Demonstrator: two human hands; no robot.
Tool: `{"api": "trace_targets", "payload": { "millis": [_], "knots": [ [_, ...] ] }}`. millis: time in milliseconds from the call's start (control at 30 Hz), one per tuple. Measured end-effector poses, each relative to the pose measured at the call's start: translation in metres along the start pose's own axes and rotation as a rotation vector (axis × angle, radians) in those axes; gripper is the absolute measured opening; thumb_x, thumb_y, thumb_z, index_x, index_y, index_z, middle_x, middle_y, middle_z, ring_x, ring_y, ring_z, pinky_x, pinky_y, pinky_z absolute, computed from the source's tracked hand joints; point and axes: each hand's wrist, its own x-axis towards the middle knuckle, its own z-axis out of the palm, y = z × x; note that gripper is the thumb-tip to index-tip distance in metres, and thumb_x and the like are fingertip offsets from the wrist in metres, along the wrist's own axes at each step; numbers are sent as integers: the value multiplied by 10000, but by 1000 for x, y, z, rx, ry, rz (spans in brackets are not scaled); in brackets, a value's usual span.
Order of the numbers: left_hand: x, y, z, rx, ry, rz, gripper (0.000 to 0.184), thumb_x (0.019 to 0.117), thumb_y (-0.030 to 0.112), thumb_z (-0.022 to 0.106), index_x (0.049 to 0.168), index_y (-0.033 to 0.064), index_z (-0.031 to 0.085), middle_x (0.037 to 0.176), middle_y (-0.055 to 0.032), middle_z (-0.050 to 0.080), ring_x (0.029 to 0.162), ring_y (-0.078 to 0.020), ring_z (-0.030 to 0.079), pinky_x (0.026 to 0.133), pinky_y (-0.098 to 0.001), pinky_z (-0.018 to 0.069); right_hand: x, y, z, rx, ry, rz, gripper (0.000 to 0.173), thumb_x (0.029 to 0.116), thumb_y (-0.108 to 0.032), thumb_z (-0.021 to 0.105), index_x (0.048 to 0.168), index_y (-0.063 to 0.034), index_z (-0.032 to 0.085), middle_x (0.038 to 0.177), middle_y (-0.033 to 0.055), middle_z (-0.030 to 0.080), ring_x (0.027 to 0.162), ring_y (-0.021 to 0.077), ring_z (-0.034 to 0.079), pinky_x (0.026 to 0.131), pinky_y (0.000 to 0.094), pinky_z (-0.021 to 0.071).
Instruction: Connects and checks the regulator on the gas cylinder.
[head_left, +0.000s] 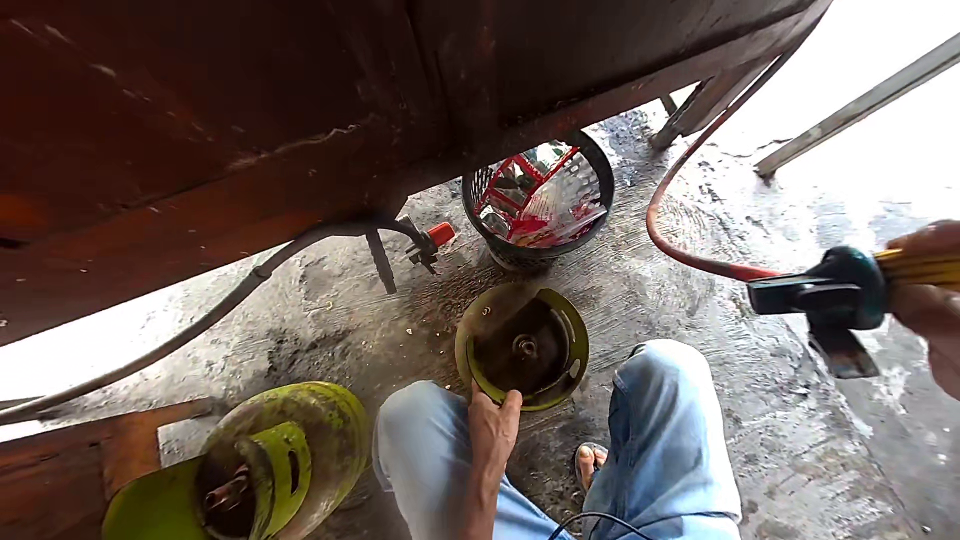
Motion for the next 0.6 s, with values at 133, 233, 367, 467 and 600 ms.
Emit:
{"api": "trace_targets", "payload": {
  "millis": [133, 233, 367, 467, 600],
  "knots": [
    [8, 5, -4, -6, -66, 80, 614, 884, 63, 683, 1435, -80, 452, 1222, -224, 661, 1117, -242, 655, 985, -412, 513, -6, 7, 16, -34, -15, 27, 356, 897, -353, 726, 1232, -259, 653, 1113, -116, 634, 973, 10, 645, 830, 232, 588],
    [18, 20, -5, 147, -176, 154, 696, 887, 100, 666, 1507, -49, 385, 1249, -228, 657, 1152, -264, 654, 1005, -440, 508, -17, 18, 22, -62, -30, 41, 334, 886, -327, 720, 1202, -228, 671, 1108, -89, 618, 993, 26, 625, 824, 235, 574],
    [36, 50, 2, 351, -378, 299, 714, 902, 131, 625, 1536, -45, 348, 1241, -240, 656, 1137, -299, 660, 988, -474, 513, -30, 32, 25, -52, -24, 62, 325, 886, -298, 715, 1183, -169, 683, 1130, -55, 619, 1018, 38, 627, 846, 234, 575],
    [49, 75, 31, 402, -453, 395, 536, 933, 131, 586, 1438, -30, 503, 1217, -223, 674, 1121, -301, 664, 976, -499, 518, -33, 37, 22, -42, -20, 59, 317, 879, -284, 717, 1162, -144, 692, 1119, -43, 632, 1006, 32, 629, 824, 211, 570],
    [50, 105, 90, 443, -462, 489, 463, 992, 76, 494, 1447, 18, 559, 1315, -215, 663, 1243, -312, 633, 1071, -491, 478, -35, 44, 9, -88, -38, 74, 312, 875, -279, 720, 1143, -121, 699, 1118, -17, 628, 1009, 44, 624, 834, 232, 569]
  ]
}}
